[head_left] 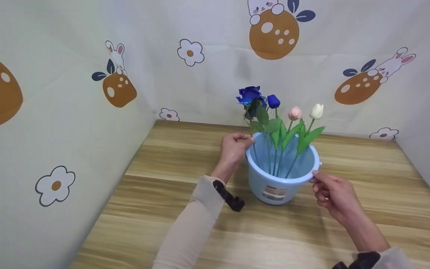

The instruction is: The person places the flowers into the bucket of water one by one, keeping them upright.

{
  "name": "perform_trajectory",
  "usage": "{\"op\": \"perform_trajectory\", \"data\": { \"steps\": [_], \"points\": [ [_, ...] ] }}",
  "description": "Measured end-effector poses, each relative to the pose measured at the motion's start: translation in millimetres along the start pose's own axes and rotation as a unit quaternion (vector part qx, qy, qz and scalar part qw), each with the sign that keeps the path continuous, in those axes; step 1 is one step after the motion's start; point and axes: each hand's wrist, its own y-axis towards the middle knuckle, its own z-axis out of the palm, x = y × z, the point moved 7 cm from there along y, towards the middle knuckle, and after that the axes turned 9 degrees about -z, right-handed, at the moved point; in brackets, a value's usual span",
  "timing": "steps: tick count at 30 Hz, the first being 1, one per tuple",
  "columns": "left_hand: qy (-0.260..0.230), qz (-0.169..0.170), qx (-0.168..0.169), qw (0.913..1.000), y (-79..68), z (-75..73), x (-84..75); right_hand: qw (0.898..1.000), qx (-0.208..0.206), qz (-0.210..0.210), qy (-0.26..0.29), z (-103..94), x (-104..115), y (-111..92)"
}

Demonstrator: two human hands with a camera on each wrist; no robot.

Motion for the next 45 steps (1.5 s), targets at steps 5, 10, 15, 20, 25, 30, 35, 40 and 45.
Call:
{"op": "perform_trajectory", "data": {
  "steps": [5,10,15,20,25,30,35,40,45],
  "points": [
    [-0.02,-0.012,0.003,0.9997,-2.9,6.7,5.0,1.0,-0.007,-0.009,0.007,-1.1,2,-1],
    [-0.008,0.003,-0.008,0.9999,-4.9,11.5,6.2,1.0,-0.007,-0.011,0.009,-1.0,3,-1],
    [0.011,0.004,-0.028,0.9995,-8.3,12.5,6.5,1.0,-0.001,-0.008,0.003,-0.4,3,-1],
    [0.058,0.009,-0.042,0.9974,-10.3,15.5,5.7,1.0,-0.005,-0.005,0.006,-0.9,3,-2],
    [0.089,0.025,-0.048,0.9945,-11.2,18.2,3.9,1.0,-0.005,-0.005,0.005,-0.9,2,-2],
    [0.111,0.068,-0.055,0.9899,-13.4,16.7,1.9,1.0,-0.006,-0.007,0.005,-0.9,1,-3],
    [0.137,0.103,-0.06,0.9834,-14.1,13.7,0.9,1.0,-0.004,-0.006,0.006,0.3,0,-3],
    [0.18,0.102,-0.053,0.977,-12.9,13.9,-2.5,1.0,-0.003,-0.004,0.001,0.5,0,-2],
    [0.255,0.105,-0.069,0.9588,-14.0,15.3,-9.3,1.0,0.0,-0.003,-0.001,0.9,0,-2]
  ]
}}
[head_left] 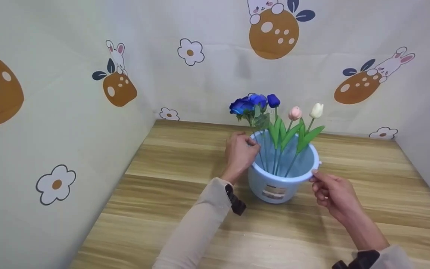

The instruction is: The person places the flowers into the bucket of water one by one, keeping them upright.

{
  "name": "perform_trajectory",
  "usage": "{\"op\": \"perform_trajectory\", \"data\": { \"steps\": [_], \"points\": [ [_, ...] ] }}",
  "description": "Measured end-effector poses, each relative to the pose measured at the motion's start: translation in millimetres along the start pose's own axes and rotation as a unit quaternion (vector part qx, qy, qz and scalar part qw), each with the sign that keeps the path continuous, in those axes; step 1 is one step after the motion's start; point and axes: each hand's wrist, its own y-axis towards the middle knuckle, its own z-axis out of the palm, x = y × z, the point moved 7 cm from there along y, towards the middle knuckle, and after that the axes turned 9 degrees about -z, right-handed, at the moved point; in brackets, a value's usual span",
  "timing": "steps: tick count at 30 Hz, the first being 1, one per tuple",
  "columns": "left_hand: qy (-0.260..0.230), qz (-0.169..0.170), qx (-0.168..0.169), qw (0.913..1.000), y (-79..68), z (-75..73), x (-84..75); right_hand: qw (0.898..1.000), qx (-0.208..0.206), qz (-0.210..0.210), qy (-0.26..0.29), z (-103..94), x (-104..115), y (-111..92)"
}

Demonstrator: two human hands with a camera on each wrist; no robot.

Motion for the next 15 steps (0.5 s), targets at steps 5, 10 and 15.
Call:
{"op": "perform_trajectory", "data": {
  "steps": [5,10,15],
  "points": [
    [0.087,0.01,-0.018,0.996,0.8,-0.1,-6.9,1.0,-0.007,0.001,0.002,-1.1,-2,0],
    [0.129,0.019,-0.016,0.9914,3.0,1.9,-9.5,1.0,-0.009,0.009,0.011,-2.1,-8,-1],
    [0.149,0.042,-0.026,0.9877,4.3,1.4,-10.3,1.0,-0.013,0.01,0.016,-4.5,-11,-1]
  ]
}}
